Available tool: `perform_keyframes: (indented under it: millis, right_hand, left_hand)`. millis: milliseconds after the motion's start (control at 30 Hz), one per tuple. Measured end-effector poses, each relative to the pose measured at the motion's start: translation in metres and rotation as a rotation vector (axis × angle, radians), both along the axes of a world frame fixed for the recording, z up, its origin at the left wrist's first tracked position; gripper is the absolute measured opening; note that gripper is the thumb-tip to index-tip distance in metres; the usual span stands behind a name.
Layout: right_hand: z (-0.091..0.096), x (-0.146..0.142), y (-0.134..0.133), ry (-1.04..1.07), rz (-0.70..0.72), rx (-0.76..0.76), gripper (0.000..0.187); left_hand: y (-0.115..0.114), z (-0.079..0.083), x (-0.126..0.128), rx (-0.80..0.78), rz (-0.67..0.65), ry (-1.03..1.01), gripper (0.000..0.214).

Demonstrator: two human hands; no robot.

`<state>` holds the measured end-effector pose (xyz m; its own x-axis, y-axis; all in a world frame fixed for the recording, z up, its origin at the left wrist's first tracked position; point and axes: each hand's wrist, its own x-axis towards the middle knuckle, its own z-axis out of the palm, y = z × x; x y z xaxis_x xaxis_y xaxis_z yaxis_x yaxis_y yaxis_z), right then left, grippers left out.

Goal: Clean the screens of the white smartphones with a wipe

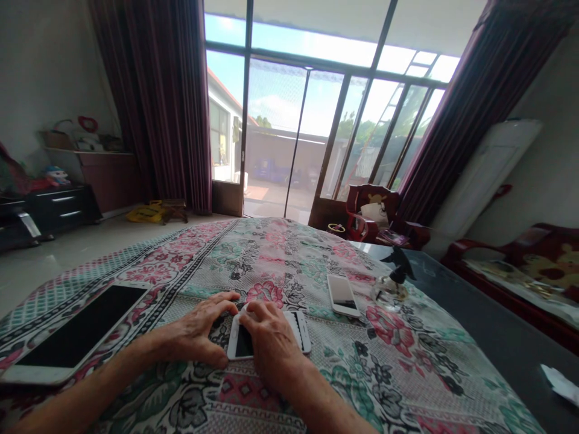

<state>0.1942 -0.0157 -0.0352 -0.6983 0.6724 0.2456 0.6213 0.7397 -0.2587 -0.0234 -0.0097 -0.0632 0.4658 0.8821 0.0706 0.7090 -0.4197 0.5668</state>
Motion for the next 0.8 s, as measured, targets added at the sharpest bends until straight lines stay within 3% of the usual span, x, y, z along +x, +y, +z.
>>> perform_keyframes:
  millis: [533,800]
  right_hand:
    - [-0.001,0.000,-0.004,0.024,0.031,-0.009,0.031]
    - [0.002,0.004,-0.015,0.025,0.083,-0.074,0.036]
  left_hand:
    - [0.000,-0.002,0.003,0.023,0.035,-0.002,0.074]
    - [-0.003,0.006,-0.003,-0.030,-0.040,0.002,0.077]
